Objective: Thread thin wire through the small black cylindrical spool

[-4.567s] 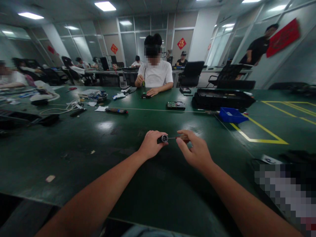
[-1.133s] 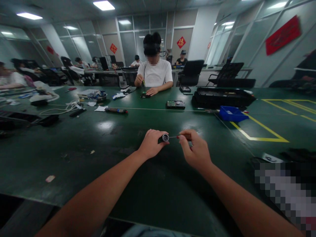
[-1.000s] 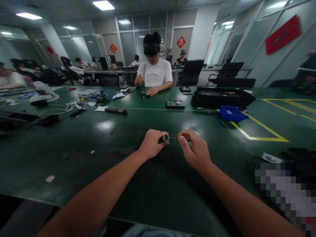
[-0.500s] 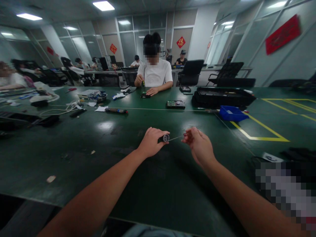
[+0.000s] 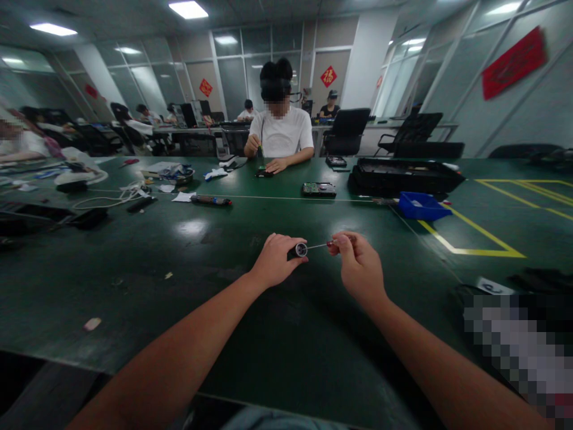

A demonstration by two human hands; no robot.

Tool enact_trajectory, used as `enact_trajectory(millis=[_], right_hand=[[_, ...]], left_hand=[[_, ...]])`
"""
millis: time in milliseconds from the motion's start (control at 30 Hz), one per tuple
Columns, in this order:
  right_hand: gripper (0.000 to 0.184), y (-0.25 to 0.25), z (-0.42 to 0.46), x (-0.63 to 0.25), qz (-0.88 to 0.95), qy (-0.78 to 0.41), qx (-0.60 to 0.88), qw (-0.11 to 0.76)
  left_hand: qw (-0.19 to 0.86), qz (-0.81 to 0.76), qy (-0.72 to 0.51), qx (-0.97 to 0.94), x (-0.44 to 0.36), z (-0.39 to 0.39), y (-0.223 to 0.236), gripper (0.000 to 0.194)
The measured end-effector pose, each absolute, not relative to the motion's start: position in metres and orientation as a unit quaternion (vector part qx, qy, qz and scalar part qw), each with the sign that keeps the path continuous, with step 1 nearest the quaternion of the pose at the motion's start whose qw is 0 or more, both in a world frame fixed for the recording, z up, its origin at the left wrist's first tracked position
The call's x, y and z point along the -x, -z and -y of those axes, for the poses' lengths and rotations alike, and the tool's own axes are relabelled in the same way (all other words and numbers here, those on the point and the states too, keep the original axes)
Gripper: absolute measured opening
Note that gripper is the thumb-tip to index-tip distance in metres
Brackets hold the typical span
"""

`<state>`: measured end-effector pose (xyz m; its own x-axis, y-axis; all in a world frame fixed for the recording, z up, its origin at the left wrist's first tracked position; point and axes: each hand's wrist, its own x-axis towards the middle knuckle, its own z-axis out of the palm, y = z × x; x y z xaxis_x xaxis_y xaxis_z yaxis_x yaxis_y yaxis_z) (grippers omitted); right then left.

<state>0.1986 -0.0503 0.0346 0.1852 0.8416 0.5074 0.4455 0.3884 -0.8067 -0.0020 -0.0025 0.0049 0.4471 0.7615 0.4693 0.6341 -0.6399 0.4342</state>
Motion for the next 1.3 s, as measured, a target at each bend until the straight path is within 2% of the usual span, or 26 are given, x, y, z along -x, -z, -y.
enact_trajectory(millis=[133,267,500,733,933,1100,1200,1300], right_hand=[[0.034,-0.040,0.055,-0.201,0.645,-0.098,0.553,0.518],[0.044,-0.045,0.058,-0.202,0.658,-0.019,0.571,0.491],[0.045,-0.045,0.058,-0.202,0.685,0.015,0.550,0.477],[0.040,-0.044,0.057,-0.206,0.705,-0.002,0.542,0.457],[0.022,-0.048,0.057,-0.206,0.751,-0.060,0.485,0.444],[0.026,-0.049,0.060,-0.204,0.758,-0.086,0.481,0.432],[0.026,-0.045,0.060,-0.202,0.726,-0.110,0.495,0.464],[0.026,-0.036,0.053,-0.200,0.649,-0.212,0.486,0.545]], left_hand=[[0.093,-0.407,-0.326,-0.848,0.002,0.002,-0.004,0.038],[0.095,-0.407,-0.329,-0.847,0.002,0.001,-0.001,0.038],[0.104,-0.402,-0.336,-0.846,0.002,-0.001,0.000,0.039],[0.110,-0.412,-0.326,-0.844,0.003,0.001,-0.003,0.037],[0.108,-0.419,-0.318,-0.843,0.003,0.000,-0.003,0.037],[0.105,-0.419,-0.315,-0.845,0.002,0.001,-0.002,0.036],[0.105,-0.419,-0.322,-0.843,0.001,0.000,-0.002,0.037],[0.101,-0.422,-0.328,-0.839,0.002,-0.001,-0.001,0.038]])
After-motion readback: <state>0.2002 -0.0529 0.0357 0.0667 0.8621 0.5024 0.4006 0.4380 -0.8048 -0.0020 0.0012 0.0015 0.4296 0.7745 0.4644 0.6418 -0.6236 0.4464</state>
